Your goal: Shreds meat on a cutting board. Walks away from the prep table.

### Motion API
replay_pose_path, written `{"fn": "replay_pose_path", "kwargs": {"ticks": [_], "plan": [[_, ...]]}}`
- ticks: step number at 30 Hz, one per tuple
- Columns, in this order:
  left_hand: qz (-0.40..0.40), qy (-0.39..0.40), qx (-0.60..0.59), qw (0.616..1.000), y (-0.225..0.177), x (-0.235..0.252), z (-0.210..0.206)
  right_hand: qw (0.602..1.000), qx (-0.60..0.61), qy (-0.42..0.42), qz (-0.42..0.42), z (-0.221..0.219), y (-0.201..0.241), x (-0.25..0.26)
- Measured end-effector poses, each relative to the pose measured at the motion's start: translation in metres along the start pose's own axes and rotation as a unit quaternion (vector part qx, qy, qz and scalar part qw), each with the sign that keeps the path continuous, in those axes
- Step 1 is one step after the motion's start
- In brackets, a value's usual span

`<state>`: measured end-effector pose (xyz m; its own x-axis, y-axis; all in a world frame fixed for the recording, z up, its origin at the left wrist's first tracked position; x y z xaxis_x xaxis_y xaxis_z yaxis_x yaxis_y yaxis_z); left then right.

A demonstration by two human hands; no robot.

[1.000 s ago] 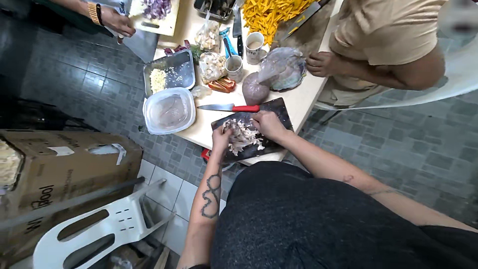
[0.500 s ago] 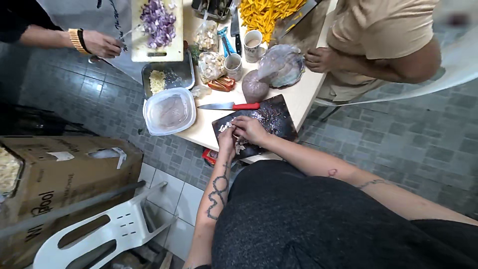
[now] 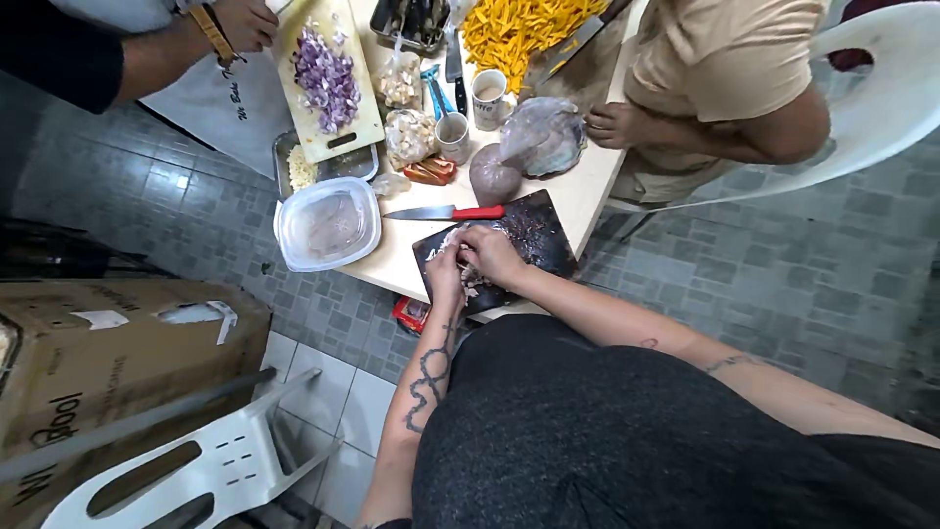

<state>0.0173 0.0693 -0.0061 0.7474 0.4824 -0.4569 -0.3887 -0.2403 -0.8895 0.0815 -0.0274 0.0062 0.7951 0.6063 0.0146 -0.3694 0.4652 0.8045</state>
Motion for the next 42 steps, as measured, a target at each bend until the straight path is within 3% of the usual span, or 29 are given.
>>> {"fn": "replay_pose_path", "kwargs": {"ticks": [4,8,16,20,23,25,32,38,42], "plan": [[0.004,0.004,-0.009,1.000,-0.009,0.000,0.003,1.000,-0.013,-0.006,0.020,0.000,0.002,-0.003],[0.004,-0.012,-0.034,0.999,-0.004,0.005,0.012,0.999,-0.020,0.039,0.010,0.000,0.000,-0.002],[-0.046,-0.019,-0.019,0.999,-0.006,0.022,0.045,0.976,-0.016,0.126,-0.177,0.003,-0.053,0.001],[-0.035,0.008,-0.027,0.999,0.001,0.022,0.047,0.974,0.109,0.081,-0.182,0.011,-0.048,0.007],[-0.036,0.053,-0.024,0.998,0.003,0.019,0.045,0.937,0.283,0.115,-0.168,0.008,-0.041,0.011],[-0.034,0.068,-0.022,0.997,0.002,0.019,0.041,0.925,0.316,0.137,-0.164,0.005,-0.035,0.014],[-0.035,0.038,-0.037,0.998,0.005,0.019,0.026,0.958,0.219,0.097,-0.157,0.000,-0.030,0.016],[0.018,-0.073,-0.131,0.989,0.005,0.023,0.007,0.965,0.170,0.078,-0.184,0.009,-0.024,0.011],[0.037,-0.041,-0.116,0.992,0.006,0.044,0.048,0.960,0.168,0.054,-0.219,0.027,-0.051,-0.002]]}}
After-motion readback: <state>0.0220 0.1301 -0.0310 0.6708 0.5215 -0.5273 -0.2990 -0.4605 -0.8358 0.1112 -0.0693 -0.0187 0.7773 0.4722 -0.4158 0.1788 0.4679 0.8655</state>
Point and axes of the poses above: each hand's wrist, its own x-axis towards the middle knuckle, its own z-axis out of the back of the hand, y = z × x, the point moved 2 cm from there along x, towards the middle knuckle, and after that the axes turned 1 degree about -y, right-handed, at the moved point
